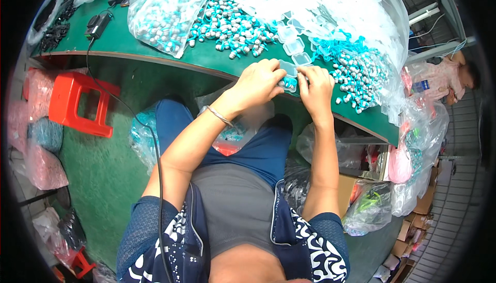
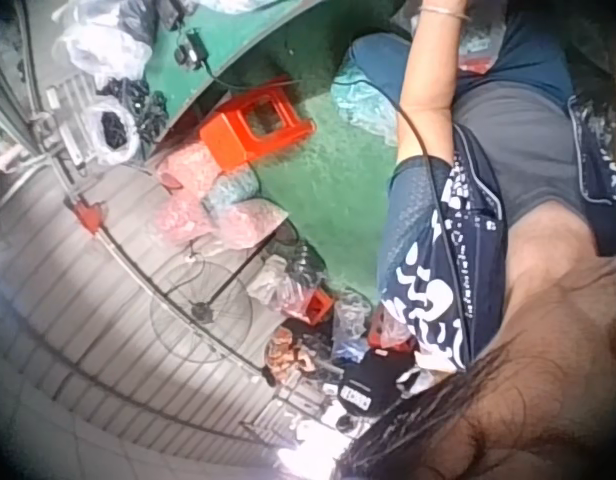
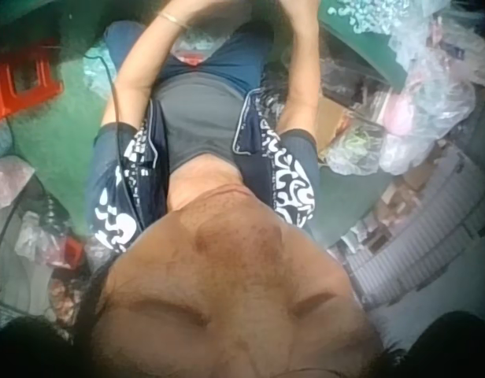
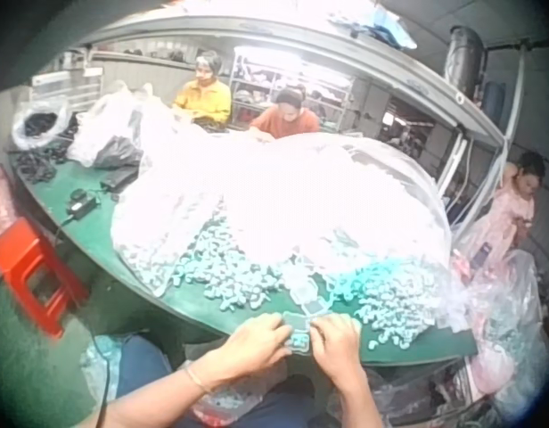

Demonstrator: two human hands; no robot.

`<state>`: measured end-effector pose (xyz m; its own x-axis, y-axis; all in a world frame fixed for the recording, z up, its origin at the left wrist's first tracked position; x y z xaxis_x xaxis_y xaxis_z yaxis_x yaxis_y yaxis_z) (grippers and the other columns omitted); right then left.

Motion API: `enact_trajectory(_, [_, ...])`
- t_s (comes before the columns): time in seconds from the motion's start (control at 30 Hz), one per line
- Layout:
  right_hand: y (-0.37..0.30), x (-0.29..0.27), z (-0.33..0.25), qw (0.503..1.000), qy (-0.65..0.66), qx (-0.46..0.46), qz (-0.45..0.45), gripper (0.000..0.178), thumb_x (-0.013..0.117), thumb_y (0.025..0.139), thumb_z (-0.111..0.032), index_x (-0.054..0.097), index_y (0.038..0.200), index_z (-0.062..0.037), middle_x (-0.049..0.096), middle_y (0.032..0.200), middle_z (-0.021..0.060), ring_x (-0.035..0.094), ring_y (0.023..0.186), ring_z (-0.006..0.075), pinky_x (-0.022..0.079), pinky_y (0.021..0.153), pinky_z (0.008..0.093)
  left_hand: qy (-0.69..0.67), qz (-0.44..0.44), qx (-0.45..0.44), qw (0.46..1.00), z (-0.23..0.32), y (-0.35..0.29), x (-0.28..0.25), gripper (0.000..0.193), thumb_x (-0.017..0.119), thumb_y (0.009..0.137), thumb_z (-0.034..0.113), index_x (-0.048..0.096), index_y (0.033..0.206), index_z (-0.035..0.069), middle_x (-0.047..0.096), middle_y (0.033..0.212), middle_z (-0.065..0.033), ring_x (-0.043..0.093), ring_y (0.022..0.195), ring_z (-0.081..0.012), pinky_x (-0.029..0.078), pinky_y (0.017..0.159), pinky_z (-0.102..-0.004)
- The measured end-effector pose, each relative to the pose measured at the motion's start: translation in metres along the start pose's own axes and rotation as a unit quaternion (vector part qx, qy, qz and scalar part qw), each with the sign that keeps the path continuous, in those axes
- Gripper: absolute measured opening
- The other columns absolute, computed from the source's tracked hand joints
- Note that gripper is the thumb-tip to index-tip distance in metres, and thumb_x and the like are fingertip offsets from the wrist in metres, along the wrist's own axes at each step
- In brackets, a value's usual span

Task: Sorting and packaging small blue and white parts into plastic containers.

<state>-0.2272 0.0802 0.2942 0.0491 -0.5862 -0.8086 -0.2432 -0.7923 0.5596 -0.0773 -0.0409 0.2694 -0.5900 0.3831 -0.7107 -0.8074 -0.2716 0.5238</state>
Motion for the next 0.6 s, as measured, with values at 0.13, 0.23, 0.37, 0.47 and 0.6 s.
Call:
enact_trajectory(0.13, [0.011, 0.009, 0.001, 0.996, -0.073, -0.019, -0.042, 0.019, 0.072, 0.082, -0.016, 0.071, 0.101, -0.0117, 0.062, 0.095, 0.0044, 0.056, 0.098, 0.0252, 0.036, 0.088, 0.0454, -0.008, -0.002, 0.005, 1.0, -0.002, -0.003, -0.003, 0.04, 0.079, 0.072, 0.014, 0.063, 0.109, 0.005, 0.059, 0.1, -0.0116, 0.06, 0.095, -0.0307, 0.05, 0.082, -0.0416])
enact_trajectory(0.23, [0.017, 0.011, 0.0, 0.993, -0.094, -0.03, -0.072, 0.02, 0.073, 0.081, -0.016, 0.071, 0.1, -0.0115, 0.061, 0.094, 0.0045, 0.055, 0.098, 0.0254, 0.034, 0.089, 0.0464, -0.013, -0.001, 0.008, 1.0, -0.001, -0.004, -0.004, 0.039, 0.079, 0.073, 0.014, 0.064, 0.107, 0.005, 0.059, 0.1, -0.0116, 0.06, 0.094, -0.0308, 0.05, 0.082, -0.0416])
enact_trajectory(0.37, [0.018, 0.014, 0.002, 0.994, -0.064, 0.007, -0.085, 0.019, 0.075, 0.078, -0.014, 0.07, 0.096, -0.0113, 0.061, 0.094, 0.0048, 0.056, 0.097, 0.025, 0.035, 0.088, 0.0453, -0.018, 0.001, 0.011, 1.0, -0.004, -0.006, -0.003, 0.045, 0.079, 0.073, 0.013, 0.061, 0.114, 0.005, 0.059, 0.1, -0.0121, 0.06, 0.094, -0.0314, 0.049, 0.082, -0.0421])
enact_trajectory(0.47, [0.017, 0.01, 0.006, 0.999, 0.017, -0.008, -0.027, 0.015, 0.075, 0.078, -0.012, 0.068, 0.091, -0.01, 0.063, 0.091, 0.006, 0.06, 0.091, 0.0266, 0.04, 0.084, 0.0426, -0.056, 0.036, -0.02, 0.998, 0.0, -0.007, -0.004, 0.057, 0.079, 0.072, 0.011, 0.056, 0.123, 0.005, 0.059, 0.099, -0.0129, 0.06, 0.094, -0.0316, 0.049, 0.082, -0.0426])
enact_trajectory(0.6, [0.006, 0.002, 0.002, 0.987, 0.153, 0.041, -0.017, 0.017, 0.074, 0.077, -0.005, 0.066, 0.092, -0.004, 0.067, 0.087, 0.0095, 0.064, 0.082, 0.0325, 0.05, 0.076, 0.0397, -0.062, 0.028, -0.031, 0.997, 0.002, -0.006, -0.006, 0.065, 0.08, 0.072, 0.011, 0.051, 0.13, 0.005, 0.06, 0.1, -0.0134, 0.06, 0.093, -0.0321, 0.049, 0.082, -0.0426])
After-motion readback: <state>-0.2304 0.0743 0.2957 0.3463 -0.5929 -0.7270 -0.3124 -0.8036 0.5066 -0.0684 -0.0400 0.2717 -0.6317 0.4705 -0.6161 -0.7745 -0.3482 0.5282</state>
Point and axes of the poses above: each hand's wrist, its own y-axis towards the middle knuckle, its own x-axis out of the palm, z = x × y, the point moved 1 cm from there along y, towards the middle knuckle
